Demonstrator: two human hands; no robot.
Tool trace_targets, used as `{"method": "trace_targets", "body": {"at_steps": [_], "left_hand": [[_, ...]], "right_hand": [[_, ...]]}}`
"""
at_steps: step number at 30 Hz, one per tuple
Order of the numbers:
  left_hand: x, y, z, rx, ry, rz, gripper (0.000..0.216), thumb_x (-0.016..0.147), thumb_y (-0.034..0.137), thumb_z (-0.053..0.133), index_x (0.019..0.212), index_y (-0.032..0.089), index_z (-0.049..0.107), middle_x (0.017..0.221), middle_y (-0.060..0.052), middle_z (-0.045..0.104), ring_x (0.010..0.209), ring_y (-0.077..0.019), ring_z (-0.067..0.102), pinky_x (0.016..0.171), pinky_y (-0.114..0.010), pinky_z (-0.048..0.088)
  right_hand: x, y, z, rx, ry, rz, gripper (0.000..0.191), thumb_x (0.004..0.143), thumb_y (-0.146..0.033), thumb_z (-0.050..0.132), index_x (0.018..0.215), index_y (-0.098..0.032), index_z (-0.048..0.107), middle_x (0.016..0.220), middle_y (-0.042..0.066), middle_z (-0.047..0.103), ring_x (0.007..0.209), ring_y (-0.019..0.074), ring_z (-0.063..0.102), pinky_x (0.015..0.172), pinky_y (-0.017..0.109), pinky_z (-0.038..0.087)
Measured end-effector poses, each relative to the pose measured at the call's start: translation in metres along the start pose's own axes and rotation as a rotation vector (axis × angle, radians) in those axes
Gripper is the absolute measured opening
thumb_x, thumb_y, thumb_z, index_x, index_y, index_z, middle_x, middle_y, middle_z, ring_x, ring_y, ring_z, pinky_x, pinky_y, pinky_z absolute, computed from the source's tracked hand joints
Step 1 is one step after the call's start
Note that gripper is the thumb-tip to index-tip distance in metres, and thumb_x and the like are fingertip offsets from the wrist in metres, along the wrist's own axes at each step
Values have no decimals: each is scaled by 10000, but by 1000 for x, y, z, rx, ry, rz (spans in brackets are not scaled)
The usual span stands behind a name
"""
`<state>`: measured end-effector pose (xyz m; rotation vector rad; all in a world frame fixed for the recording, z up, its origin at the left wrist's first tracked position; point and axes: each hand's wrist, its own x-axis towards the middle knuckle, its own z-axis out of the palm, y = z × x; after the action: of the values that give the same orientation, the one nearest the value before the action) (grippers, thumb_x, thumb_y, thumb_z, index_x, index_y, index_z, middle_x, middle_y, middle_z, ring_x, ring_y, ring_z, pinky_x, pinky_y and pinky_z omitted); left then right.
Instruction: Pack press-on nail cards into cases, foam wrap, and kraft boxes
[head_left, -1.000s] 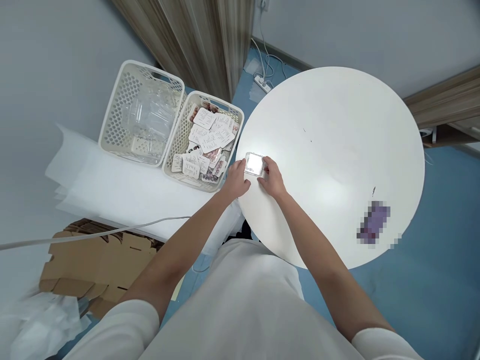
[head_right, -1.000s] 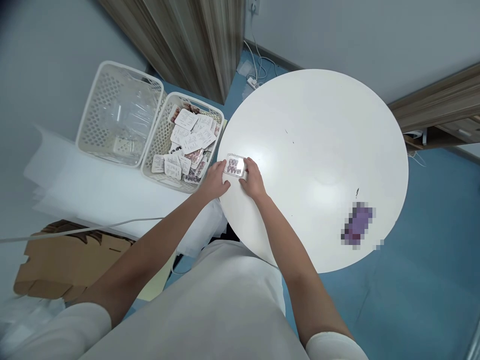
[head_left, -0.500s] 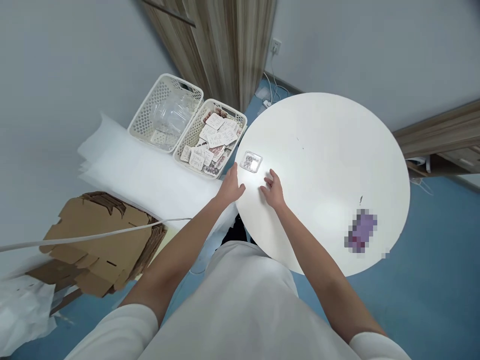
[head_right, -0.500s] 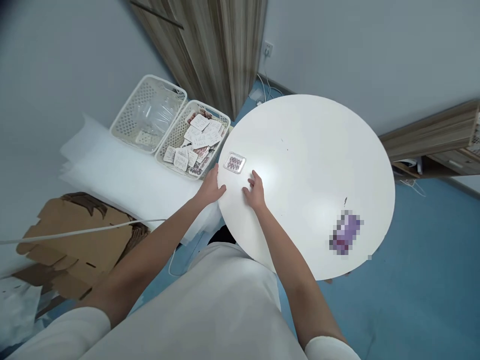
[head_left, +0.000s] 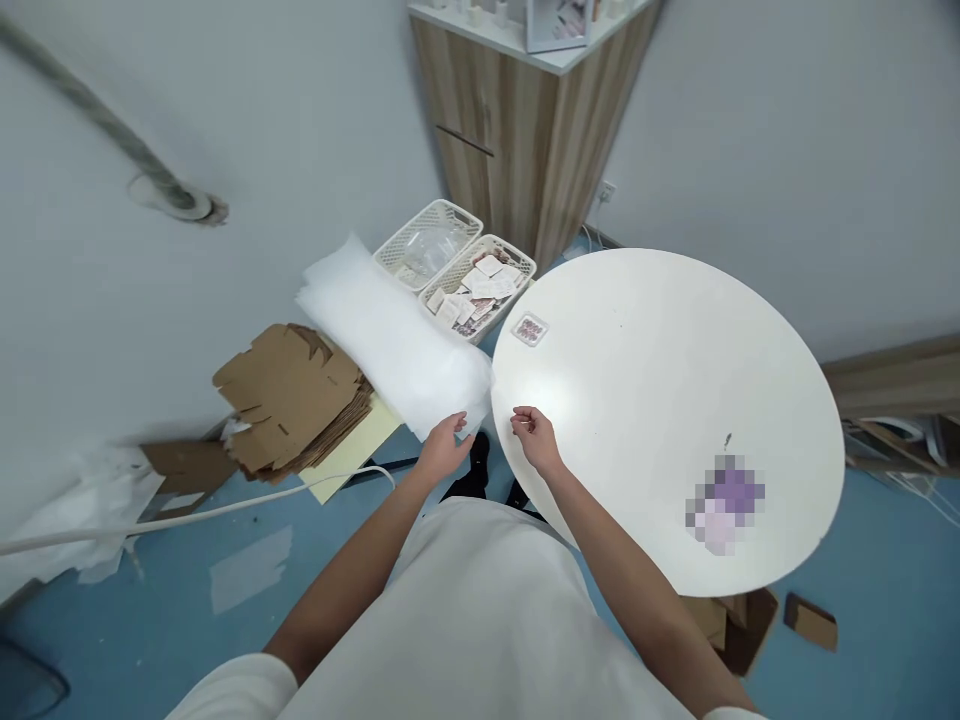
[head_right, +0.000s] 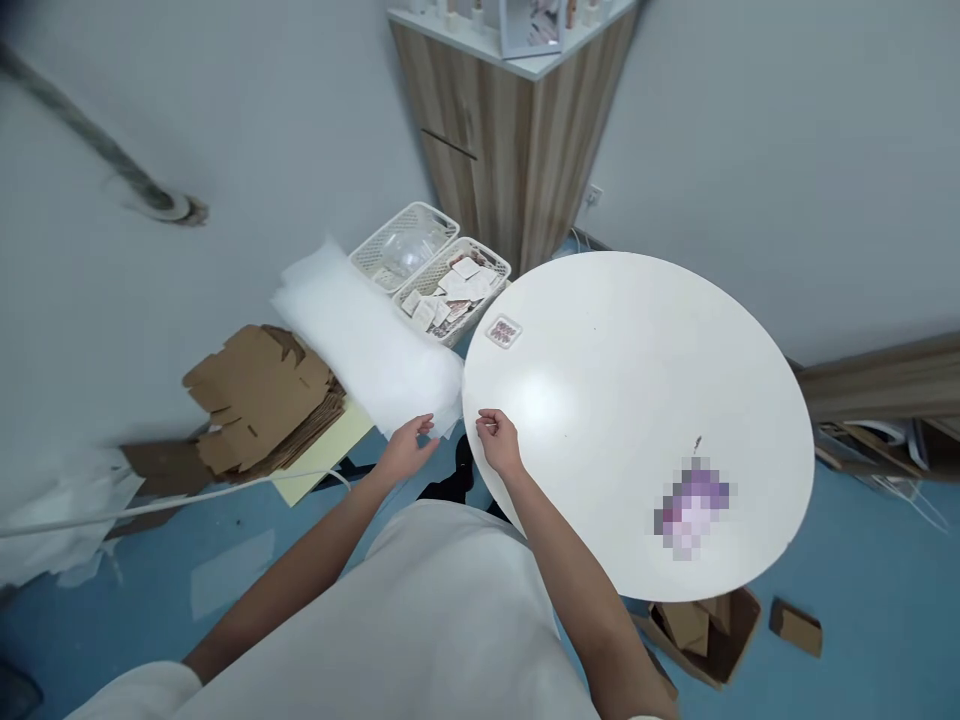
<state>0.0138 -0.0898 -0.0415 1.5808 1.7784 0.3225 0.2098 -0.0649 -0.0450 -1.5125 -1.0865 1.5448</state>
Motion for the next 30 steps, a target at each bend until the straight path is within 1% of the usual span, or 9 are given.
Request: {"method": "trace_targets", "body": {"at_steps": [5,8,10,14,17,21,26,28,30], "left_hand": [[0,-32,-30,148,143,-125,478,789,390,486,1210,166,460,1240,-114,510,1151,-283,454,933,-417,387],[9,-54,-45,203,216,-162,440,774,356,508,1174,175,488,1227,-109,516,1152,-300,444,929,-452,377],[20,-67,-53,192,239,-148,425,770,326,512,1166,171,490,1219,-105,520,1142,-288,455,934,-447,379],[55,-87,-64,86,195,16,394,783,253,489,1165,158,483,1186,-86,544,1109,-217,493,943,-355,400],[82,-98,-65,48,157,80,418,770,218,504,1182,158,466,1250,-95,494,1149,-217,466,958,-352,392],[106,-110,-59,36,107,66,504,720,192,572,1204,128,445,1357,-145,371,1254,-274,343,1012,-411,326],[114,-121,-57,-72,90,78,481,719,214,589,1179,149,465,1271,-119,466,1214,-251,390,1022,-409,312],[113,-120,-60,-101,95,67,517,702,265,617,1183,159,459,1248,-114,482,1186,-256,415,991,-417,343],[110,-116,-66,-111,109,65,578,675,334,649,1190,164,449,1240,-115,486,1155,-266,440,950,-421,374]], "right_hand": [[18,-4,38,-189,-228,80,322,647,-235,567,966,-196,591,950,52,601,772,142,560,751,333,469],[38,-11,69,-255,-331,145,368,603,-163,557,965,-202,613,1040,72,596,924,187,554,796,348,456],[56,-17,94,-215,-371,174,412,590,-130,533,984,-220,615,1118,64,580,1031,199,526,855,347,433],[90,-22,141,-82,-319,218,466,580,-106,488,1013,-235,601,1249,39,519,1159,199,463,933,333,384],[106,-14,164,-69,-243,237,473,574,-109,471,1014,-227,599,1263,40,510,1197,204,431,931,321,384],[117,-3,176,-78,-149,258,472,569,-120,471,1013,-229,591,1241,43,521,1174,204,448,876,323,426],[128,-5,182,-165,-44,225,383,598,-196,527,976,-203,583,1147,70,557,1026,197,532,798,328,458],[131,-12,186,-176,-18,189,366,614,-245,558,976,-193,570,1040,65,584,914,181,574,759,323,467],[133,-22,191,-169,-53,158,350,630,-277,572,969,-190,557,899,32,589,783,158,601,713,317,476]]}}
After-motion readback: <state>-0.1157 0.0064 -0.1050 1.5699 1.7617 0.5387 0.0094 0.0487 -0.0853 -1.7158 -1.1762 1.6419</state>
